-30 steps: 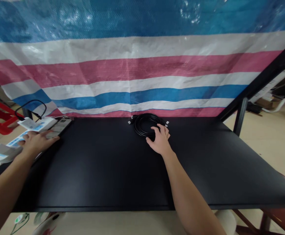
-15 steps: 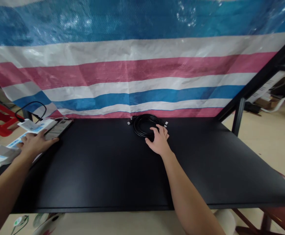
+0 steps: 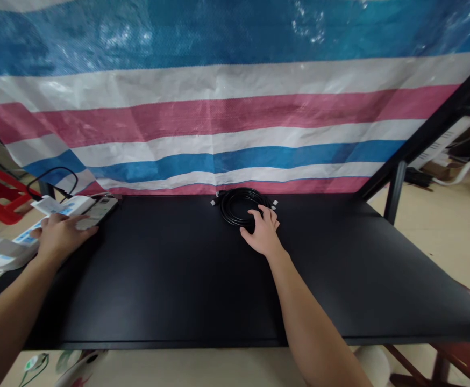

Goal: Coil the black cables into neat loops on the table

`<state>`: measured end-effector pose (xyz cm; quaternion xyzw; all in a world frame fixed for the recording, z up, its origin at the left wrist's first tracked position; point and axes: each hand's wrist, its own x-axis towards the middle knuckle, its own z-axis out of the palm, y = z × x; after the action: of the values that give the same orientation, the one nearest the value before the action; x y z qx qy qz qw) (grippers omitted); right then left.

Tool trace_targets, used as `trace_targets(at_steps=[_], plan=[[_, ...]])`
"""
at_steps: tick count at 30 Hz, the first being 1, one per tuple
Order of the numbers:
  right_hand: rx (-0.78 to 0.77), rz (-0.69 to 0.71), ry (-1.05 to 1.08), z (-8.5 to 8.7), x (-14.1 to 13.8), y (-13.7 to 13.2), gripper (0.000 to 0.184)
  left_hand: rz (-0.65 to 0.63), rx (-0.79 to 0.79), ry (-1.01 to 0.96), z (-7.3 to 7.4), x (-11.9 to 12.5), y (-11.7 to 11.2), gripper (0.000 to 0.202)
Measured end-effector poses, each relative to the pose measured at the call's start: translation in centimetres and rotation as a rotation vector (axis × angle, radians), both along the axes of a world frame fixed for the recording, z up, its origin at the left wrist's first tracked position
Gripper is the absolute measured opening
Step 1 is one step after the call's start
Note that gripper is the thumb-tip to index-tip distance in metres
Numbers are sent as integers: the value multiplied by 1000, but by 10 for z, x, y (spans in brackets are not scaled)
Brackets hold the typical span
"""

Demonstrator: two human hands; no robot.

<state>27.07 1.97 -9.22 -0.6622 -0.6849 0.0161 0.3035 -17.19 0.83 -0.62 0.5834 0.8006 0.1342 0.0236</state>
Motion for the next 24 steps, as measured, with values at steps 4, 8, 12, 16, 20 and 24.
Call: trace_targets(at_steps=[4,8,12,16,20,24], plan=[[3,-1,-14,-1,1,0,44,75,53,188,-1,10,-6,63],[25,7,-13,-3,1,0,43,93,7,259,-1,14,-4,57],[27,0,-26,-4,1,1,43,71,-39,263,1,15,-1,56],[29,5,-24,-3,1,1,42,82,-73,231,2,15,0,58],[17,9,1,-3,1,1,43,111,-63,190,5,14,1,65],[37,-6,3,-3,1,2,43,135,-118,114,3,0,8,79]])
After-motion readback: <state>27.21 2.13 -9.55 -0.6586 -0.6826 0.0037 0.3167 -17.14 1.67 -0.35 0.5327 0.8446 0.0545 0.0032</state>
